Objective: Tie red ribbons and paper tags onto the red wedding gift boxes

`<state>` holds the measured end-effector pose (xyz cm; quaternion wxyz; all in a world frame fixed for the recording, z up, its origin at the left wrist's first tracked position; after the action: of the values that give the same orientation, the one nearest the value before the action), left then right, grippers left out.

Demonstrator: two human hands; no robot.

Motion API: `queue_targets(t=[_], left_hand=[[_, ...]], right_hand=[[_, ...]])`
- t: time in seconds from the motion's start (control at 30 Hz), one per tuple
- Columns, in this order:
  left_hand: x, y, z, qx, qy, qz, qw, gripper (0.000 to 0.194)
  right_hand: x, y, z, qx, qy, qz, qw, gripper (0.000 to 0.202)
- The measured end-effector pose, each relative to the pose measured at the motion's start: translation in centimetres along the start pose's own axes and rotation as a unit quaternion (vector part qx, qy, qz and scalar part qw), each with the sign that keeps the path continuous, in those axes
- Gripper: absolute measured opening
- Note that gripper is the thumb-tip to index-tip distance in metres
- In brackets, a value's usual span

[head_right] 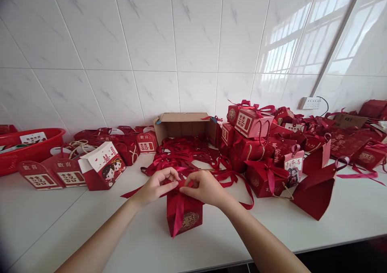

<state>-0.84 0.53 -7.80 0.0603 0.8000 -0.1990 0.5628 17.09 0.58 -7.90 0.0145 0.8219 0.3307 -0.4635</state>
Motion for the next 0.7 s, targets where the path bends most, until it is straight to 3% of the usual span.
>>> queue_targets(t=[0.33,0.7], left_hand=[[-0.1,-0.3,0.9,0.042,-0.113,-0.015,0.993,0.022],[0.1,-0.6,1.2,-0.027,-0.115,-0.049,0.992,0.023]], right_hand=[[0.9,-0.2,-0.1,0.094,-0.119,-0.004,0.988,0.037],[1.4,-1.9,-0.3,0.172,-0.116,-0.011,0.978,0.041]])
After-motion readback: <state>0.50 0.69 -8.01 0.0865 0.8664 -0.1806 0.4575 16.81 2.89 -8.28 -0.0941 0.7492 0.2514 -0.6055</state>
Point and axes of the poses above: each hand's wrist, its own y-axis away from the middle knuckle, its own z-axis out of the palm, x = y × z, the point moved 3 cm from there along -y, towards the middle knuckle, and after that the axes turned 5 degrees about -z, right-handed, at the moved point
